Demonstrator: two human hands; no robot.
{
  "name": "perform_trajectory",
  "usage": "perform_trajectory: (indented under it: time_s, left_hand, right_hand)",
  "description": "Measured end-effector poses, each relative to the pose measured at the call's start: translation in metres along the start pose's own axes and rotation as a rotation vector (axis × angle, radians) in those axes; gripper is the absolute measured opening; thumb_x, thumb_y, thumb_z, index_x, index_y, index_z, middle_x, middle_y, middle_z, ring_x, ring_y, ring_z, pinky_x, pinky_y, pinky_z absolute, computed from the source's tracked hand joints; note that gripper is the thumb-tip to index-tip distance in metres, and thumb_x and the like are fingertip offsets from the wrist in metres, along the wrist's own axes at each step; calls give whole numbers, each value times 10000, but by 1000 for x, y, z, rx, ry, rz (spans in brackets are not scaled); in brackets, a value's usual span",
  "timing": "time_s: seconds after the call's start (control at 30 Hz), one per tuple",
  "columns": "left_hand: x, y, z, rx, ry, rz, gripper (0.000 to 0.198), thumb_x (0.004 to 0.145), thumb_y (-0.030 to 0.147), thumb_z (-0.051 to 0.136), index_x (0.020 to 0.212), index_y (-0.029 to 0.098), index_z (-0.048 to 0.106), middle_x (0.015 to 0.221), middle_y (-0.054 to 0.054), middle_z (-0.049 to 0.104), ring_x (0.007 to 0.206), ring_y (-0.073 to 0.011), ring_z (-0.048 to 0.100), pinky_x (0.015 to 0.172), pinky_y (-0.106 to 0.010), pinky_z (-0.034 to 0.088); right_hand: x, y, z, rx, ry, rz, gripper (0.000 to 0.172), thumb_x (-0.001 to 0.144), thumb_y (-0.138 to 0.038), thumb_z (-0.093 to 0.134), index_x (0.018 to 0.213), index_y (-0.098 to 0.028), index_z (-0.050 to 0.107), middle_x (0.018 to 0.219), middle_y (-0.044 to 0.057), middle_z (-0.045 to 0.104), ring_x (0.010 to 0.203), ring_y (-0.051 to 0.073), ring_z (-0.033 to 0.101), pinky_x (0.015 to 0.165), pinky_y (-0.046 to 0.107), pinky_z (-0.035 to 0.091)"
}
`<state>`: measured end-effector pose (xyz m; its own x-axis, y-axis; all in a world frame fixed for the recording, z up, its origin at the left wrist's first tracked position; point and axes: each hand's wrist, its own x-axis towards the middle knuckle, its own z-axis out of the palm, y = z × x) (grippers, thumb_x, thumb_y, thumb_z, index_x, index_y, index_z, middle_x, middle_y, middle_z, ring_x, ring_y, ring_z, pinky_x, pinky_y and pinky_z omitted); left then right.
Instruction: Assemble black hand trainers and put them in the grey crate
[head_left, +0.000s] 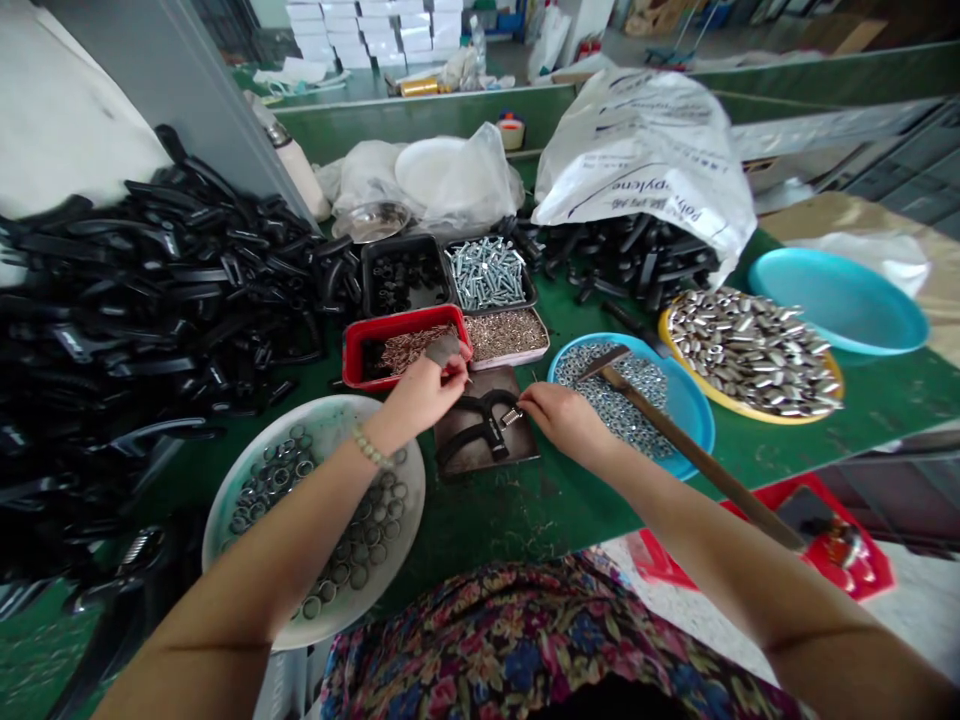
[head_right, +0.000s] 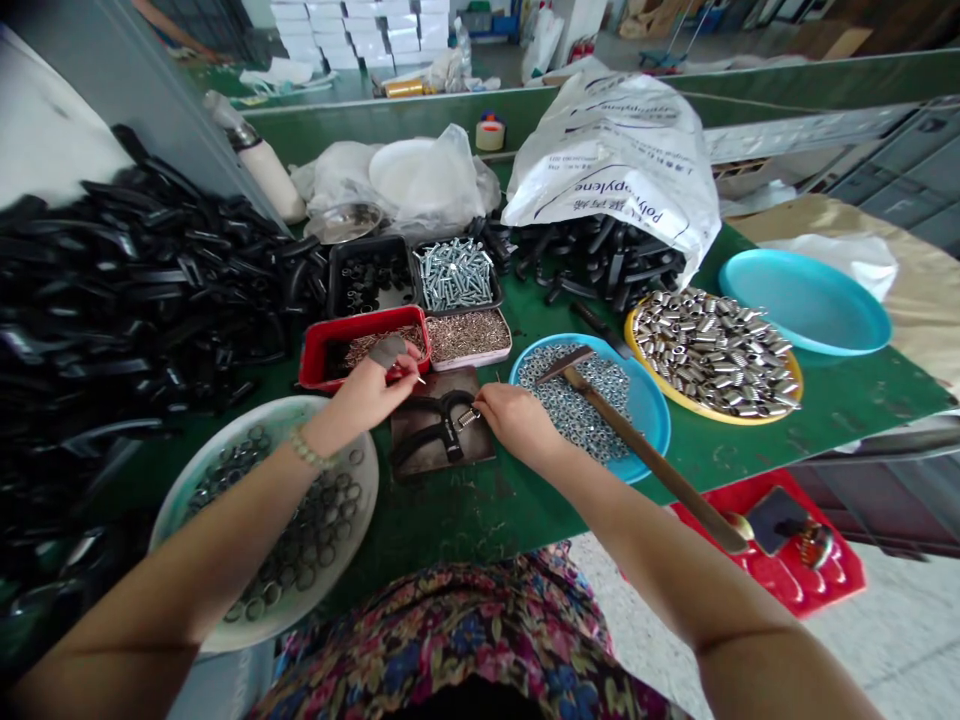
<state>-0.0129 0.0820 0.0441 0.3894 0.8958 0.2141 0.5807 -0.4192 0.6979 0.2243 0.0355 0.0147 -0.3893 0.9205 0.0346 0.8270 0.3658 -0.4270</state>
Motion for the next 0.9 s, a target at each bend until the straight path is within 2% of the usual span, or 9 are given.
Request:
perform_trajectory:
  time_s: [0.17,0.27,0.37,0.43,0.5,0.57,0.67,0.8,0.9]
  left_hand:
    - [-28,0,38,-114,-39,-14,211,804,114,540,1007,174,536,903,-24,631,866,-150,610,870,-321,480]
    - [-29,-6,47,-95,-18,-14,232,787,102,572,1004,179,540,909,-33,634,884,-169,609,874,-339,479]
    - [-26,-6,47,-68,-13,-10,221,780,95,580,982,180,552,891,-33,634,876,-176,611,865,-343,483]
    - [-25,-4,46,-61,-18,-9,211,775,83,578,963,177,558,877,-32,637,860,-174,615,851,-335,485]
    - [-25,-2,45,-49,-41,5,211,777,78,574,964,175,562,861,-28,643,837,-169,620,840,-327,485]
    - [-25,1,43,3,-71,24,214,783,79,572,975,172,568,871,-29,651,826,-167,620,839,-329,479]
    - [-22,9,41,187,-110,68,147,805,101,564,933,166,595,976,-60,660,906,-191,606,874,-367,451]
    - [-18,19,42,461,-184,243,117,864,156,517,889,154,631,952,-88,663,967,-230,573,904,-418,415]
    - [-24,15,44,500,-208,327,183,891,179,487,830,144,656,943,-91,661,976,-220,562,933,-402,409]
  right_hand:
    - [-4,1,4,-247,45,-127,222,943,-242,443,876,-153,634,803,100,658,780,209,592,710,313,394]
    - [-7,2,8,-395,81,-301,220,929,-160,438,922,-130,656,803,93,662,763,209,582,701,333,375]
    - [-12,8,9,-431,111,-377,267,941,-163,420,1109,-123,625,889,87,680,807,195,591,742,333,379]
    - [-19,15,3,-430,146,-318,337,957,-227,413,1251,-127,546,982,95,679,877,196,593,791,336,383]
    - [-30,27,-8,-463,190,-163,396,963,-298,404,1313,-134,492,1057,111,665,945,221,585,820,357,386]
    - [-42,41,-22,-539,208,49,410,954,-347,406,1297,-143,499,1097,128,649,981,265,573,814,390,395]
    - [-53,61,-39,-649,128,289,394,921,-390,450,1234,-163,528,1097,143,633,977,316,567,769,416,420]
    - [-51,77,-42,-697,8,384,341,902,-319,465,1175,-126,532,1047,170,626,964,332,583,749,424,449]
    - [-48,72,-39,-655,-3,432,322,922,-261,390,1154,-85,528,1005,202,628,915,330,616,723,422,467]
